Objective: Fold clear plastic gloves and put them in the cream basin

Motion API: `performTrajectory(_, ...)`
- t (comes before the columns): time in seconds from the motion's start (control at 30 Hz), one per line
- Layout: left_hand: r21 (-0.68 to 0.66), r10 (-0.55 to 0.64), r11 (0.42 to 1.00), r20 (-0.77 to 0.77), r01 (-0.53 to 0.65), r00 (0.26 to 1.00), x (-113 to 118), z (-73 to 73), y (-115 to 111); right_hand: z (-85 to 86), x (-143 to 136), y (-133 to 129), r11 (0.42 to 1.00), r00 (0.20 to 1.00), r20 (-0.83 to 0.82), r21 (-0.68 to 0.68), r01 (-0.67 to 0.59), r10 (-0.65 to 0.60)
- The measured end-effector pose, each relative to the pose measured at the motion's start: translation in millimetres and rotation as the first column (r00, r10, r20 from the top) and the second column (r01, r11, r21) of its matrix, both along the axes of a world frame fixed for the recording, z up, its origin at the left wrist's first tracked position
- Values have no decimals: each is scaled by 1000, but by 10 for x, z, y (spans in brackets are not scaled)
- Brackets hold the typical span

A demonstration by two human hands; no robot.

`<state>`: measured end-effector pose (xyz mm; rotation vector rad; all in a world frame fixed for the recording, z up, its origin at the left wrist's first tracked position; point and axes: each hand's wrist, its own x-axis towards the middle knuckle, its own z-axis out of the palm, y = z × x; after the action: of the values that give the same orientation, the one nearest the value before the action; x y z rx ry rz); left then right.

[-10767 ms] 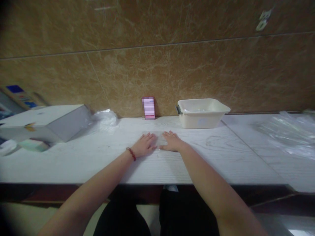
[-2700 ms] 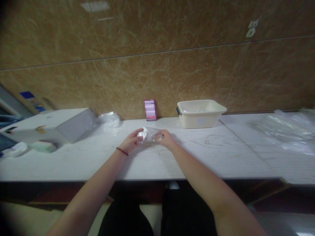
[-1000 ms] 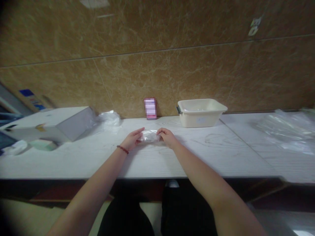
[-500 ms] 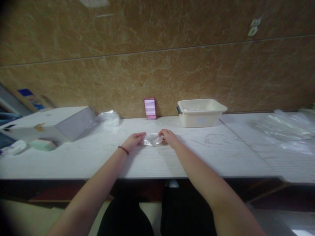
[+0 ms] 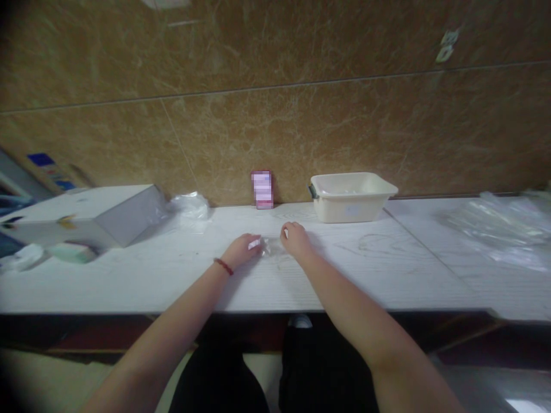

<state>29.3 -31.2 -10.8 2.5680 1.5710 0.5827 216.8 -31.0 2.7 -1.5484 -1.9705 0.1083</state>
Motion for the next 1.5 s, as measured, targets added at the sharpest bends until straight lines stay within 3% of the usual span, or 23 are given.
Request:
performTrajectory(0.07, 13, -16, 1000, -64, 17, 998, 26, 13, -10, 11, -107, -61, 997, 998, 18, 33, -69, 68)
performTrajectory(0.2, 3, -33, 999, -119, 34, 992, 31, 40, -19, -50, -320, -148, 984, 982, 89, -79, -159, 166)
performTrajectory(0.4, -10, -51, 999, -77, 50, 996, 12, 79, -51, -194, -410, -138, 979, 948, 258, -131, -157, 187)
performTrajectory(0.63, -25, -77, 997, -57, 75, 995, -2, 81, -43, -319, -429, -167, 980, 929, 321, -132, -150, 186)
performTrajectory(0.87, 25, -1, 1000, -82, 3, 997, -15, 22, -9, -285, -423, -225, 975, 913, 356, -169, -146, 199)
performTrajectory(1.0, 28, 93, 995, -115, -91, 989, -45, 56, -27, -272, -421, -239, 971, 906, 370, -189, -146, 208)
performTrajectory(1.1, 116, 160, 982, -62, -152, 985, 6, 100, -68, -262, -423, -244, 972, 900, 387, -190, -136, 201)
performTrajectory(1.2, 171, -22, 985, 47, 14, 999, 169, 103, -97, -223, -417, -262, 970, 880, 417, -184, -162, 226)
performTrajectory(1.27, 137, -148, 981, 96, 134, 984, 302, 74, -94, -185, -409, -279, 962, 859, 441, -192, -193, 260)
performTrajectory(1.37, 52, -146, 989, 139, 140, 979, 431, 15, -60, -138, -396, -298, 953, 837, 460, -208, -222, 296)
performTrajectory(1.5, -58, -74, 995, 143, 83, 987, 402, -29, -28, -149, -387, -267, 952, 850, 436, -214, -221, 295)
